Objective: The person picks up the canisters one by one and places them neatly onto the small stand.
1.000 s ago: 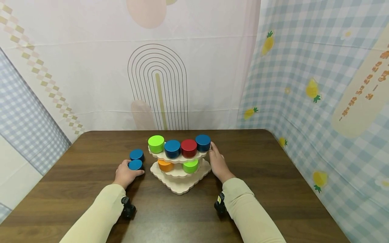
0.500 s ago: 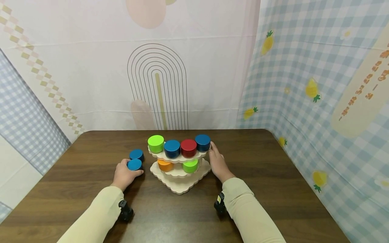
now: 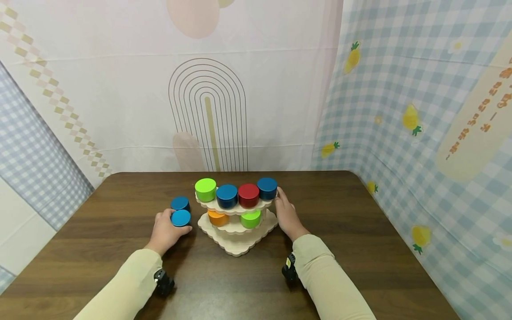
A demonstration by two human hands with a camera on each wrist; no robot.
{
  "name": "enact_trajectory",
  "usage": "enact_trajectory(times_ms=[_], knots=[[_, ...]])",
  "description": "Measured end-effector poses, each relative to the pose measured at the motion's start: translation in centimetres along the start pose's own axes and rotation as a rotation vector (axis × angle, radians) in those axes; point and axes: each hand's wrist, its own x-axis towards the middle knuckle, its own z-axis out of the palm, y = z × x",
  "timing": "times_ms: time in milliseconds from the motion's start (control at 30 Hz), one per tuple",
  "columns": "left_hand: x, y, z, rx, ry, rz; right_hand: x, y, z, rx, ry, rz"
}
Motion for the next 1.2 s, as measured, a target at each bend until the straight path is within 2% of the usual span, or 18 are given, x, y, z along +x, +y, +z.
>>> enact_trajectory(times_ms=[467,1200], knots=[[-0.7,0.7,0.5,0.042,-0.04,0.063,0.2,0.0,0.0,0.015,0.004,0.009],[-1.0,2.3,2.1,0.093,-0.079,0.101,0.1,-0.1,0.0,0.025,0.001,0.031]])
